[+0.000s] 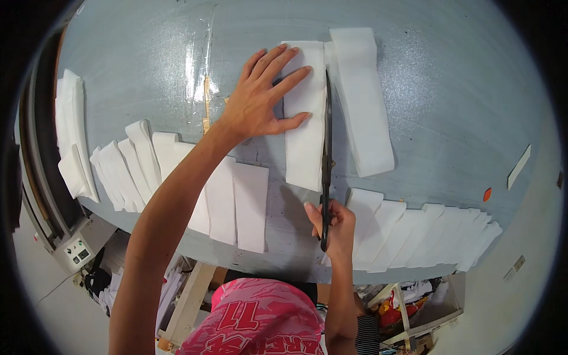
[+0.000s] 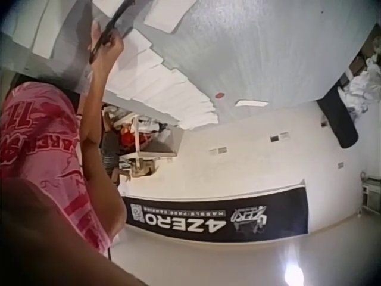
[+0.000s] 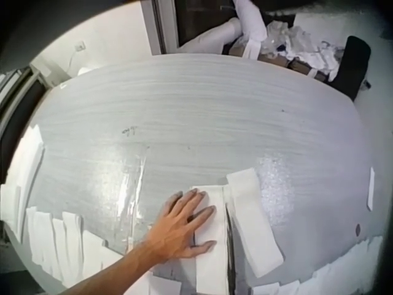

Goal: Cutting strips of white fabric from a larger piece using scissors and folding them into a stack.

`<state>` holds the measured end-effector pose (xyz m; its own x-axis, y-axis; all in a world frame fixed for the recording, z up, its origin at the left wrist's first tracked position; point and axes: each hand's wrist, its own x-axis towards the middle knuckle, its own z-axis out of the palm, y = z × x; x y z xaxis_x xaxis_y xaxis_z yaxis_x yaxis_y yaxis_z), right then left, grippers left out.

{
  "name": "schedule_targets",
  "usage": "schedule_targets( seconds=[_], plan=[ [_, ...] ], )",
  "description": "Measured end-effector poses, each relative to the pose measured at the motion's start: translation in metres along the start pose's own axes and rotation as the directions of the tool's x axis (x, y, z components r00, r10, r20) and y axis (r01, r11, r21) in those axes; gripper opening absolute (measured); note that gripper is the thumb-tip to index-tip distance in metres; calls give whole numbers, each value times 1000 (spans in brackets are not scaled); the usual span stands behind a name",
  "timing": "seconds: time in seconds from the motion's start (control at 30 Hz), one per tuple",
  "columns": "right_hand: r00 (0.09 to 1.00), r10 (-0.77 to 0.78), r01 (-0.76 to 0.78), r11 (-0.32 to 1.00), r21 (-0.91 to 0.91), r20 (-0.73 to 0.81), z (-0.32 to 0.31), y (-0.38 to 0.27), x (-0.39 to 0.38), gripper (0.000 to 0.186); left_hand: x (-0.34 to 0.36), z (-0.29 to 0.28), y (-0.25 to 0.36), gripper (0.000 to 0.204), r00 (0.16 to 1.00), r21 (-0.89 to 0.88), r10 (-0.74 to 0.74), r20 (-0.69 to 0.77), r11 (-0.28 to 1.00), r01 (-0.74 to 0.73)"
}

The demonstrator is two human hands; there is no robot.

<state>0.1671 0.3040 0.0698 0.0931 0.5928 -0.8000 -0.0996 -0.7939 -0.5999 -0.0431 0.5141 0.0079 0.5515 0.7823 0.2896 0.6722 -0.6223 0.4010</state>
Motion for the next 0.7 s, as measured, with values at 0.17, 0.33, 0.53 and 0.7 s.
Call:
schedule_targets(
  seconds=[0.17, 0.33, 0.53, 0.7],
  plan=[
    [1000, 0, 1, 1000, -25, 7, -2, -10, 5, 33, -1, 0, -1, 65, 1000, -4, -5, -10, 1000, 5],
    [1000, -9, 9, 1000, -29, -1, 6, -26, 22, 35, -1, 0, -2, 64, 1000, -6, -2, -19, 1000, 2],
    [999, -23, 21, 998, -52, -30, 9, -35, 25, 37, 0, 1, -2, 63, 1000, -11, 0, -26, 1000, 0],
    [998, -23, 19, 998, -64, -62, 12, -33, 24, 37, -2, 0, -3, 63, 1000, -5, -1, -25, 1000, 1]
  ],
)
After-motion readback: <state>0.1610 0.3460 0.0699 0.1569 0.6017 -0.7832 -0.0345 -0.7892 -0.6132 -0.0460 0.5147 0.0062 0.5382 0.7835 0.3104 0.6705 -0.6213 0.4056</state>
